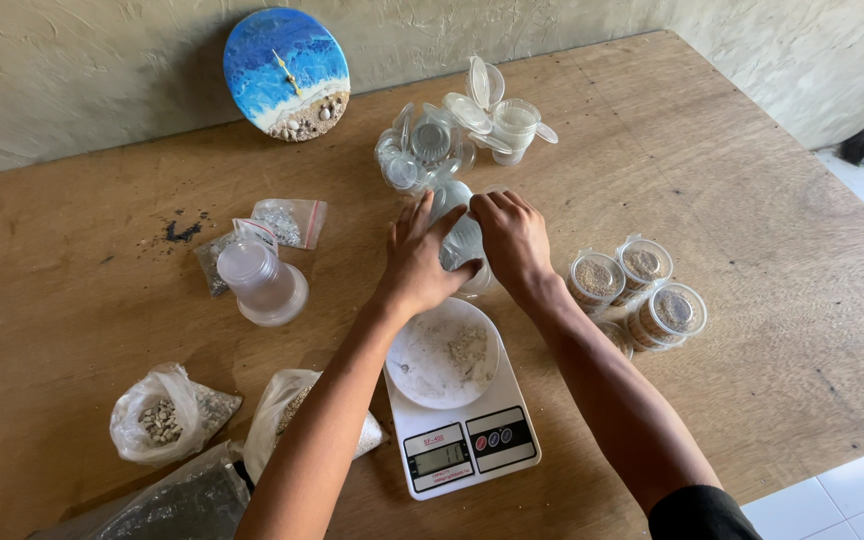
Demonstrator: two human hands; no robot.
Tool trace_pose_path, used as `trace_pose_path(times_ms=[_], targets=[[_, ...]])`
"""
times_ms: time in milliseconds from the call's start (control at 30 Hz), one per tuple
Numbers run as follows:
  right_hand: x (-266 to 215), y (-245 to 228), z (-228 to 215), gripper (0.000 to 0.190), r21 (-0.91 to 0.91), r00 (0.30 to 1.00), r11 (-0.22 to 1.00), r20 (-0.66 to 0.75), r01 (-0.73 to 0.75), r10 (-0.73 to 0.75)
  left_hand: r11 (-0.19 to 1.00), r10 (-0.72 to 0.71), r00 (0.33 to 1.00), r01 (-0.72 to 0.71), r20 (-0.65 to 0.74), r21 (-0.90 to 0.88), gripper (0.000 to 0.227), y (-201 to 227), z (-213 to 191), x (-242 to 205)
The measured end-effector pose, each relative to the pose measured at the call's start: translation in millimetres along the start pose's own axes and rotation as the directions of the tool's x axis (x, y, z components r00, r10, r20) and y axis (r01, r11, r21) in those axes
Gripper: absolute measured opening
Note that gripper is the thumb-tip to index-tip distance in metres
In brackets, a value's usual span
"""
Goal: The person scoops seeds from a plastic bag onto a digital scale using a small spoon, then transfers them into small plastic containers, repeating this process.
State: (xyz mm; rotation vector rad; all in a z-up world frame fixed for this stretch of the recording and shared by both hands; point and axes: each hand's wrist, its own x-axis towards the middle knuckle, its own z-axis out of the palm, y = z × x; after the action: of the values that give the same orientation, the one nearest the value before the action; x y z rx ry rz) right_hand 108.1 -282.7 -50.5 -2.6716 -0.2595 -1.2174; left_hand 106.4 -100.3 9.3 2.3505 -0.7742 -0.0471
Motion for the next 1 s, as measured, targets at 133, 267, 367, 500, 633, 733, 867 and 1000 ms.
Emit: trace_pose_path(times_ms=[133,267,367,500,633,733,867,1000], targets=[[2.1,-3.7,-3.4,0.017,0.046,1.0,0.999,0.014,-0.019,0.018,1.0,-0.013,1.0,0.013,0.009,0.005,0.08,0.0,-1.8,0.4],[4.9,-7.4,-6.3,0.016,0.045,1.0,0.999,0.008,-0.018,0.018,0.999,-0.025,1.0,0.024,0.013,0.026,0.08,-0.1,-3.2,1.5],[2.3,-4.2,0.9,0.015,-0.006,1.0,1.0,0.018,-0.004,0.005,0.999,-0.03,0.999,0.03,0.012,0.027,0.08,-1.4,-3.0,2.3],[3.7,-3.3,3.0,0.014,-0.109,0.999,0.994,0.041,0.016,-0.012,0.999,-0.032,0.999,0.031,0.02,0.035,0.078,-3.3,-2.2,5.2],[2.5,-4.9,4.0,0.014,-0.105,0.997,0.994,0.078,0.009,-0.001,0.997,-0.052,0.998,0.049,0.042,0.055,0.079,0.3,-6.3,3.3],[2.6,-5.8,0.5,0.013,-0.074,0.992,0.997,0.126,-0.016,0.025,0.996,-0.06,0.997,0.057,0.049,0.074,0.078,1.7,-7.3,2.4],[6.8,-5.0,-4.5,0.013,-0.067,0.969,0.996,0.237,-0.06,0.074,0.994,-0.078,0.994,0.072,0.073,0.081,0.078,7.9,-13.9,1.2],[6.7,0.2,-3.4,0.012,-0.058,0.944,0.996,0.318,-0.074,0.089,0.992,-0.097,0.99,0.087,0.104,0.092,0.077,13.3,-19.6,-0.4]])
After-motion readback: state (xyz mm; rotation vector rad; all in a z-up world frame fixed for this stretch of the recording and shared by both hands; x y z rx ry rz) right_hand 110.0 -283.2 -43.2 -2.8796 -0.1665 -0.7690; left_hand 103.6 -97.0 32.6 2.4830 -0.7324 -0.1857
